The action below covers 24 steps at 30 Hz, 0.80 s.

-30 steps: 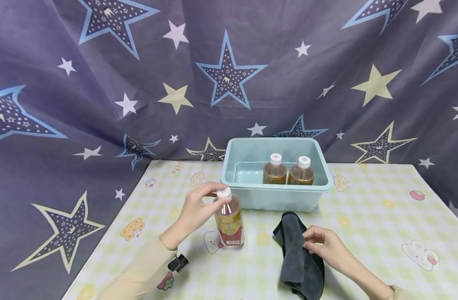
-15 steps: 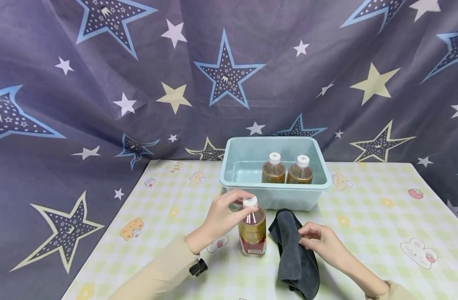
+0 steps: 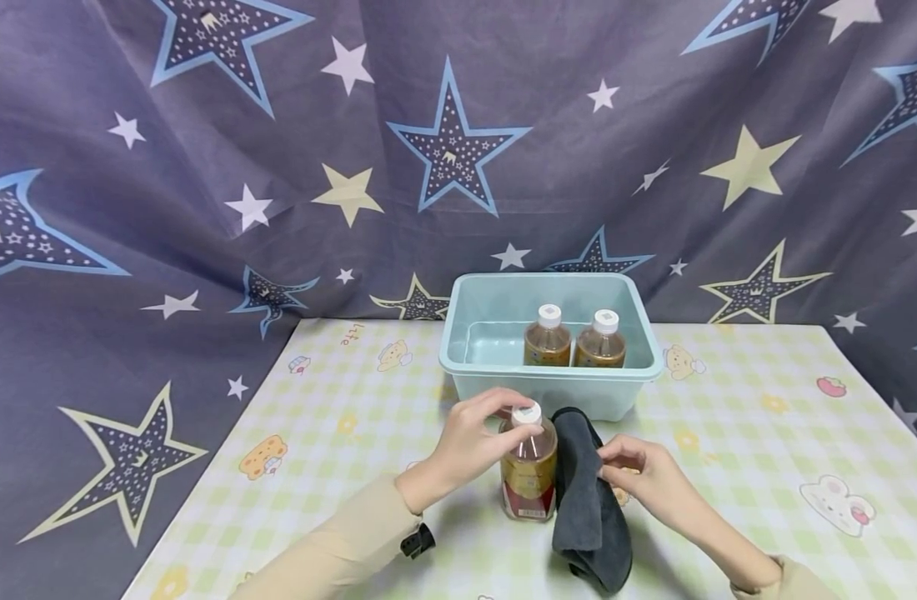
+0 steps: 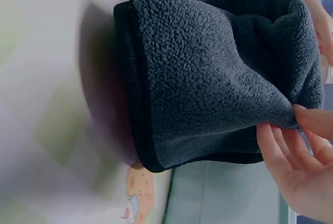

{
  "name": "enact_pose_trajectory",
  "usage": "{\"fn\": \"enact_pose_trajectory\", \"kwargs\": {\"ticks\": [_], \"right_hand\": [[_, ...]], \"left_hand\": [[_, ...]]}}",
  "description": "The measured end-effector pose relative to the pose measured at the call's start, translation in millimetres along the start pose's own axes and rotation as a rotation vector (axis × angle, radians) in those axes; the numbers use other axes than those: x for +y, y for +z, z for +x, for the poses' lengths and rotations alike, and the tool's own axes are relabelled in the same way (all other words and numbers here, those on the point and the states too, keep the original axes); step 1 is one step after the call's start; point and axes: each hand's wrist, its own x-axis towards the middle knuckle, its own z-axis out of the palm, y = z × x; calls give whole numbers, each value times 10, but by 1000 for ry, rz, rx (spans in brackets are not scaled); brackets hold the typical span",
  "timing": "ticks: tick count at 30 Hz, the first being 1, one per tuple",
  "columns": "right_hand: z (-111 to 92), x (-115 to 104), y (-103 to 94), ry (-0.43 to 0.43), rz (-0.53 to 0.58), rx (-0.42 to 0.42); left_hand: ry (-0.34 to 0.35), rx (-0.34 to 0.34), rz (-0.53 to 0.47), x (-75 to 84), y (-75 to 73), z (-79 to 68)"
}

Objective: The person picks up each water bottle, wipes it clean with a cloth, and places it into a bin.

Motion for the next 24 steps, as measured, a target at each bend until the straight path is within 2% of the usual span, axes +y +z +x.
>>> {"fn": "enact_pose_trajectory", "kwargs": {"ticks": [9, 14, 24], "right_hand": [[39, -106, -6, -24, -27, 55], [65, -176, -1, -30, -52, 90], [122, -301, 42, -6, -40, 92]], "left_hand": [[16, 0, -22, 16, 49, -14], [36, -10, -3, 42, 62, -12], [49, -21, 25, 61, 54, -32]]}}
